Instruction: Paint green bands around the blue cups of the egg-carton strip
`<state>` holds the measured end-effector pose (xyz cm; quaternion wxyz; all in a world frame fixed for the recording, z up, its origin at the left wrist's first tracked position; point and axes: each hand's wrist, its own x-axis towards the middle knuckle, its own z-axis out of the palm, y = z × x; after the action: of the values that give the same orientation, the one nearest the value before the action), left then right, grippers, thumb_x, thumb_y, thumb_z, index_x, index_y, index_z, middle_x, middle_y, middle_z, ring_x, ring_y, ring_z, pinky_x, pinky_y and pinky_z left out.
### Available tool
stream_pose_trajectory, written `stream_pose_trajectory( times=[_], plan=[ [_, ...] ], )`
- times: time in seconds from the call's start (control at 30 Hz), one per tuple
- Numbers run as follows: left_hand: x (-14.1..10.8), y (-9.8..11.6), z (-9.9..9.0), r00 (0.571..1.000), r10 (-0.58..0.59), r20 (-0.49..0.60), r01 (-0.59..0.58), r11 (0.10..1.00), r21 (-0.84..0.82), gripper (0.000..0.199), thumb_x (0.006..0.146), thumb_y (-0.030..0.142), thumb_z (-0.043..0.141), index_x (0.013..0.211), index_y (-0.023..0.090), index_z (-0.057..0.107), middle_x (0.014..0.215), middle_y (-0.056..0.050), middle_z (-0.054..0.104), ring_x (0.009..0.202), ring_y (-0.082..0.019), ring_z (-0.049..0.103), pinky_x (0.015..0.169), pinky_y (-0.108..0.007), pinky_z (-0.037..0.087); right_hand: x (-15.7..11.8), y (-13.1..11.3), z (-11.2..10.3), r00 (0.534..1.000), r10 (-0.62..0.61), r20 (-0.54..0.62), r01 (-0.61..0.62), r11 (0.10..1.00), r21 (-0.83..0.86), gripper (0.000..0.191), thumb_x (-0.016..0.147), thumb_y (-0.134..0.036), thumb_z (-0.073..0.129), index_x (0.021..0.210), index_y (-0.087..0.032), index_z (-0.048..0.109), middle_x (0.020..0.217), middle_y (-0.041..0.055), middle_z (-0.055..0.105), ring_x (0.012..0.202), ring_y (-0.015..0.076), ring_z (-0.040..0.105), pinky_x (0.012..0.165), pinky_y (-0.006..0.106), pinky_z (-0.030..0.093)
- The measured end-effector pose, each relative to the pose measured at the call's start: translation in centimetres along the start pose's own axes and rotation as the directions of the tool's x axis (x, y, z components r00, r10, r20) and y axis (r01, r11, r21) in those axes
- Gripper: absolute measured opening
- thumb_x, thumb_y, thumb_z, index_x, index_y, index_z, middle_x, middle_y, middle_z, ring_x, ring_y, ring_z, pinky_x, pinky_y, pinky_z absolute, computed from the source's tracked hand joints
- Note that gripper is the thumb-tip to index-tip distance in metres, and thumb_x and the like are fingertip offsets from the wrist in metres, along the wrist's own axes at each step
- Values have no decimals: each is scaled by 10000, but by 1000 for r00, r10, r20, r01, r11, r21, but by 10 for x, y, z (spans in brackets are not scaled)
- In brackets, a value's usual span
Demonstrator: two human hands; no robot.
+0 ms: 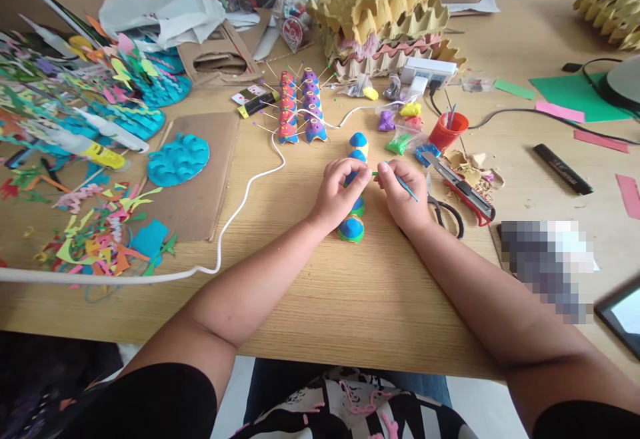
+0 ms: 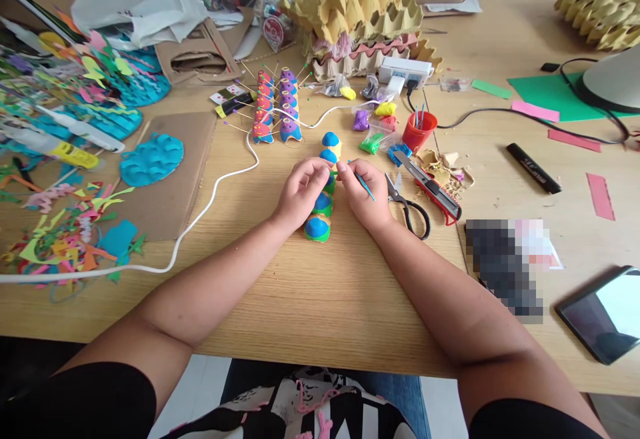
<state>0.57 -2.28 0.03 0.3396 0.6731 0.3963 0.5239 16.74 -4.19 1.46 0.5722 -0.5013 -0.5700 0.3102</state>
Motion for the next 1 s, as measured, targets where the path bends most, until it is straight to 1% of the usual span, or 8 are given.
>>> stream_pose_trajectory(
  times=[0.13, 0.27, 0.33, 0.43, 0.5, 0.67, 0.87, 1.0],
  plan=[
    [0, 0, -1, 997, 76, 15, -76, 997, 16, 447, 1046, 707, 590, 958, 284, 706, 1130, -72, 804, 1218, -259, 684, 1177, -452, 473, 1, 1, -1, 1000, 5, 20, -5, 1000, 1, 698, 894, -885, 657, 665, -226, 637, 681, 1, 643, 698, 157, 590, 726, 341, 505],
    [1, -5, -1, 1000, -8, -8, 8, 1000, -9, 487, 1045, 744, 549, 968, 285, 691, 1043, -65, 774, 1115, -249, 686, 1071, -422, 524, 2, 4, -1, 998, -37, 41, 37, 999, -9, 668, 930, -886, 601, 776, -237, 644, 734, -10, 627, 733, 158, 576, 750, 340, 498],
    [1, -6, -1, 999, -43, -7, 42, 999, -5, 534, 1029, 787, 530, 936, 281, 676, 978, -54, 752, 1047, -241, 679, 1004, -402, 536, 2, 5, -1, 993, -74, 90, 76, 997, -25, 630, 950, -860, 605, 825, -242, 630, 775, -12, 630, 752, 158, 565, 763, 338, 500],
    [1, -3, -2, 1000, -26, -13, 27, 999, 25, 574, 1017, 815, 520, 892, 276, 675, 937, -46, 750, 1011, -240, 670, 981, -406, 523, 2, 5, -1, 976, -131, 171, 143, 988, -57, 580, 996, -801, 594, 847, -242, 619, 825, 0, 648, 790, 166, 572, 816, 352, 514],
    [2, 0, -2, 999, 9, -31, -7, 998, 65, 586, 1018, 818, 514, 862, 277, 676, 907, -44, 750, 998, -244, 670, 994, -421, 508, 1, 5, -1, 971, -153, 185, 169, 983, -71, 565, 1014, -779, 583, 842, -243, 616, 827, 4, 646, 803, 173, 580, 835, 363, 516],
    [4, 4, -3, 998, 45, -43, -40, 994, 106, 599, 1047, 790, 488, 790, 274, 652, 865, -48, 738, 973, -243, 665, 999, -438, 490, 1, 5, 0, 975, -128, 184, 136, 990, -33, 589, 1012, -785, 579, 794, -240, 632, 781, 4, 646, 770, 171, 592, 791, 351, 518],
    [5, 1, -4, 997, 30, -73, -22, 994, 110, 661, 1063, 775, 466, 661, 269, 609, 808, -54, 698, 951, -241, 652, 993, -446, 478, 2, 4, 1, 967, -66, 248, 69, 998, -4, 648, 1015, -792, 564, 705, -228, 635, 700, -3, 623, 668, 147, 542, 730, 337, 492],
    [4, -1, -3, 994, 26, -102, -15, 994, 106, 683, 1076, 778, 412, 689, 270, 657, 906, -67, 745, 1037, -249, 669, 1054, -450, 479, 2, 6, 1, 969, -56, 239, 59, 998, -4, 656, 1011, -804, 558, 717, -226, 656, 710, -1, 629, 688, 151, 559, 756, 340, 505]
  ],
)
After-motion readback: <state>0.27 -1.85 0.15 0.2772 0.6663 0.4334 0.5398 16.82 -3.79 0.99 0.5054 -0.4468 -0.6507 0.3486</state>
